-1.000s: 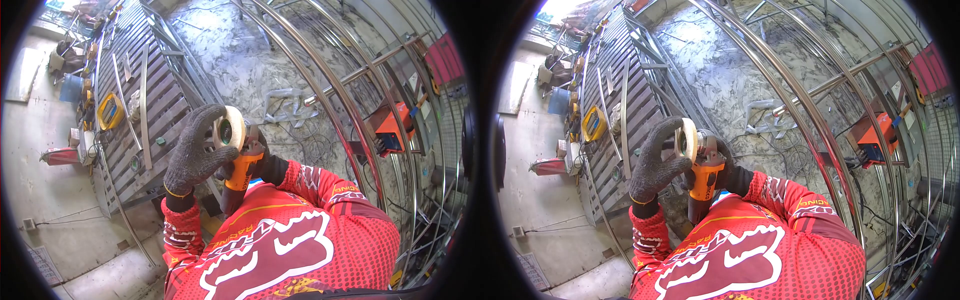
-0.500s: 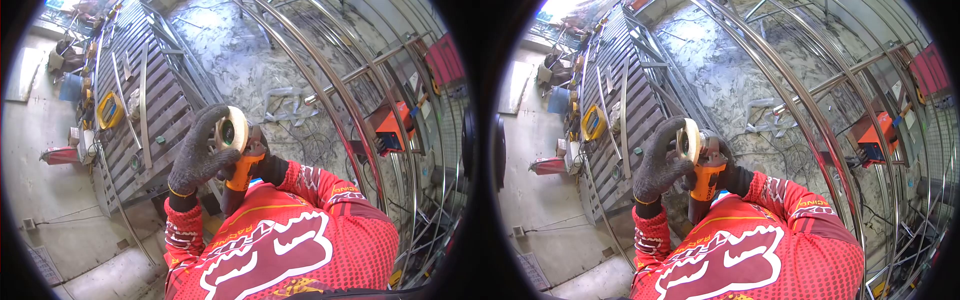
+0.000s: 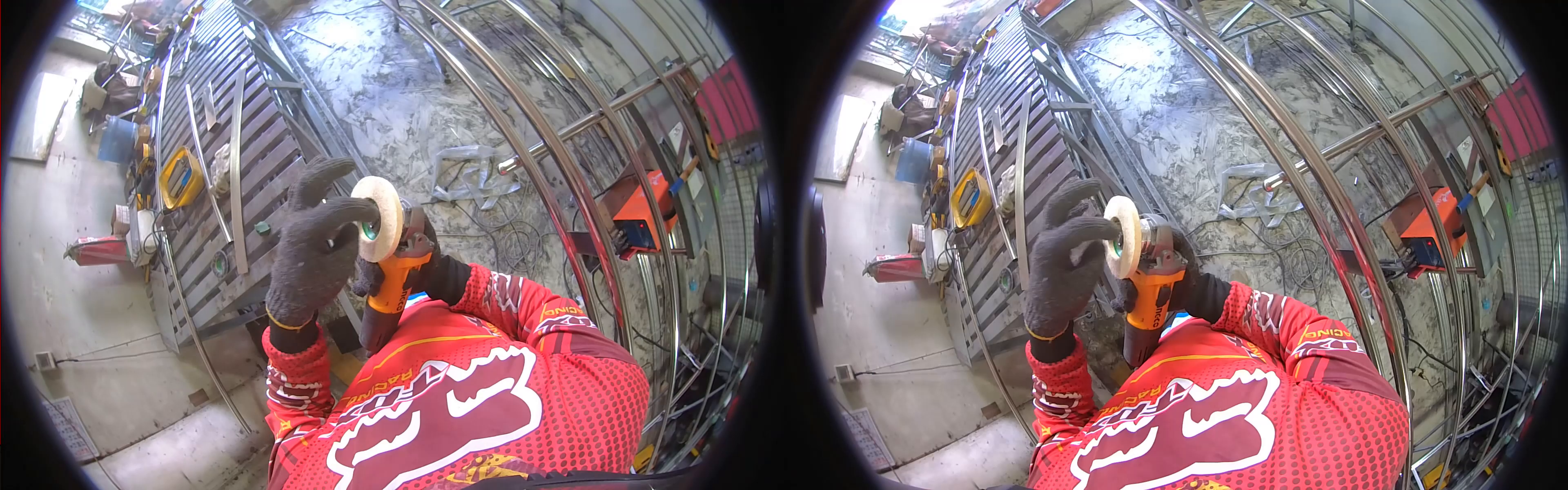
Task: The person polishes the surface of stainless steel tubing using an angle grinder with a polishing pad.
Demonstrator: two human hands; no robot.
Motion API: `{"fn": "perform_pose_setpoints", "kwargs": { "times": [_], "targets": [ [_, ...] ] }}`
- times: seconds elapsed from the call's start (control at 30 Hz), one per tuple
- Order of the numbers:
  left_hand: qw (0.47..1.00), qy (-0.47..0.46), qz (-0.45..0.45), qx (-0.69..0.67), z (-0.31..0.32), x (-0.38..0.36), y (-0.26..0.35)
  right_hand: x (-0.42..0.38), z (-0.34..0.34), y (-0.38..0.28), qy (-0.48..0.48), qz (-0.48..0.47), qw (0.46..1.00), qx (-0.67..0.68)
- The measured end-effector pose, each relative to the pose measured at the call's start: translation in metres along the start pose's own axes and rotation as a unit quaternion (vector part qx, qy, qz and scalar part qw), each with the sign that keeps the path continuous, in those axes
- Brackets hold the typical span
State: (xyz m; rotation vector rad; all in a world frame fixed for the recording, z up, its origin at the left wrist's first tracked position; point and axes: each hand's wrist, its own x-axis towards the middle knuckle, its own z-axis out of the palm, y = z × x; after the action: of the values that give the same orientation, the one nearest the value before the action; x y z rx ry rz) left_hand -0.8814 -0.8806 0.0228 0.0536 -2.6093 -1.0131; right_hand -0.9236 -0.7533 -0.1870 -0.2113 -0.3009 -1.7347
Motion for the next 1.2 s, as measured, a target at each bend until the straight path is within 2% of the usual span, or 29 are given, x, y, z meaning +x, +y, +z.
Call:
{"fn": "perform_pose_setpoints", "kwargs": {
  "times": [0.03,0.07,0.13,0.17,0.23,0.27,0.33,0.37,0.43,0.57,0.63,0.67,0.7,0.73,0.8,0.83,0.87,0.93,1.03,1.1,1.13,1.17,1.2],
  "targets": [
    [0.999,0.007,-0.001,-0.041,-0.005,-0.002,-0.003,0.003,-0.001,0.001,-0.058,0.021,0.998,0.016],
    [1.000,-0.009,-0.009,0.021,-0.015,-0.002,-0.002,0.001,-0.001,0.002,-0.058,0.020,0.998,0.016],
    [0.999,0.001,-0.035,0.011,-0.011,-0.001,0.002,-0.002,0.003,0.003,0.144,-0.026,0.989,-0.025],
    [0.998,0.012,-0.060,0.000,-0.009,0.000,0.003,-0.002,0.000,0.003,0.143,-0.024,0.989,-0.026],
    [0.999,-0.017,-0.036,0.032,-0.006,0.003,0.005,-0.002,-0.005,0.003,0.031,-0.007,0.999,-0.037],
    [0.997,-0.048,-0.012,0.063,-0.005,0.004,0.004,0.000,-0.006,0.003,0.030,-0.006,0.999,-0.037],
    [0.999,-0.032,0.012,0.041,-0.009,0.002,-0.002,0.005,-0.008,0.001,-0.061,0.021,0.998,-0.006],
    [0.999,-0.018,0.035,0.018,-0.011,-0.001,-0.008,0.004,-0.006,0.000,-0.060,0.020,0.998,-0.007],
    [0.999,0.009,-0.001,-0.032,-0.013,-0.004,-0.012,0.001,0.001,-0.001,0.009,-0.002,0.994,-0.105],
    [0.995,0.028,-0.054,-0.084,-0.006,0.001,0.005,0.004,0.013,0.004,-0.015,0.034,0.999,-0.024],
    [0.991,0.021,-0.082,-0.100,-0.004,0.000,0.002,0.001,0.010,0.005,0.065,0.014,0.997,-0.033],
    [0.997,0.025,-0.048,-0.054,-0.004,-0.002,-0.005,0.002,0.010,0.004,0.065,0.014,0.997,-0.033],
    [0.999,0.029,-0.015,-0.008,-0.005,-0.003,-0.009,0.004,0.009,0.004,0.012,0.015,0.999,-0.041],
    [0.999,0.028,-0.014,-0.008,-0.007,-0.003,-0.009,0.006,0.009,0.003,-0.040,0.017,0.998,-0.049],
    [0.998,-0.034,-0.016,0.053,-0.010,-0.002,-0.008,0.012,0.009,0.003,-0.071,0.024,0.996,-0.041],
    [0.998,-0.034,-0.016,0.053,-0.007,-0.002,-0.008,0.013,0.009,0.003,-0.101,0.031,0.994,-0.032],
    [0.998,-0.020,0.002,0.055,-0.003,-0.001,-0.009,0.010,0.007,0.003,-0.101,0.032,0.994,-0.031],
    [0.998,-0.005,0.020,0.056,-0.003,0.001,-0.009,0.007,0.011,0.002,-0.019,0.013,1.000,-0.008],
    [0.998,-0.054,0.024,0.031,-0.009,0.000,-0.007,0.010,0.031,-0.002,-0.054,0.011,0.998,0.014],
    [0.987,-0.015,-0.077,-0.142,-0.008,-0.006,-0.011,0.002,-0.001,0.003,-0.042,-0.003,0.999,-0.011],
    [0.997,0.011,-0.015,-0.072,-0.011,-0.006,-0.022,-0.003,-0.024,0.007,-0.030,-0.014,0.999,-0.035],
    [0.997,0.011,-0.014,-0.072,-0.012,-0.004,-0.012,-0.004,-0.052,0.013,-0.030,-0.015,0.999,-0.035],
    [0.990,-0.022,-0.090,-0.102,-0.014,-0.001,0.007,-0.002,-0.082,0.019,0.018,-0.003,0.996,0.084]
  ]
}}
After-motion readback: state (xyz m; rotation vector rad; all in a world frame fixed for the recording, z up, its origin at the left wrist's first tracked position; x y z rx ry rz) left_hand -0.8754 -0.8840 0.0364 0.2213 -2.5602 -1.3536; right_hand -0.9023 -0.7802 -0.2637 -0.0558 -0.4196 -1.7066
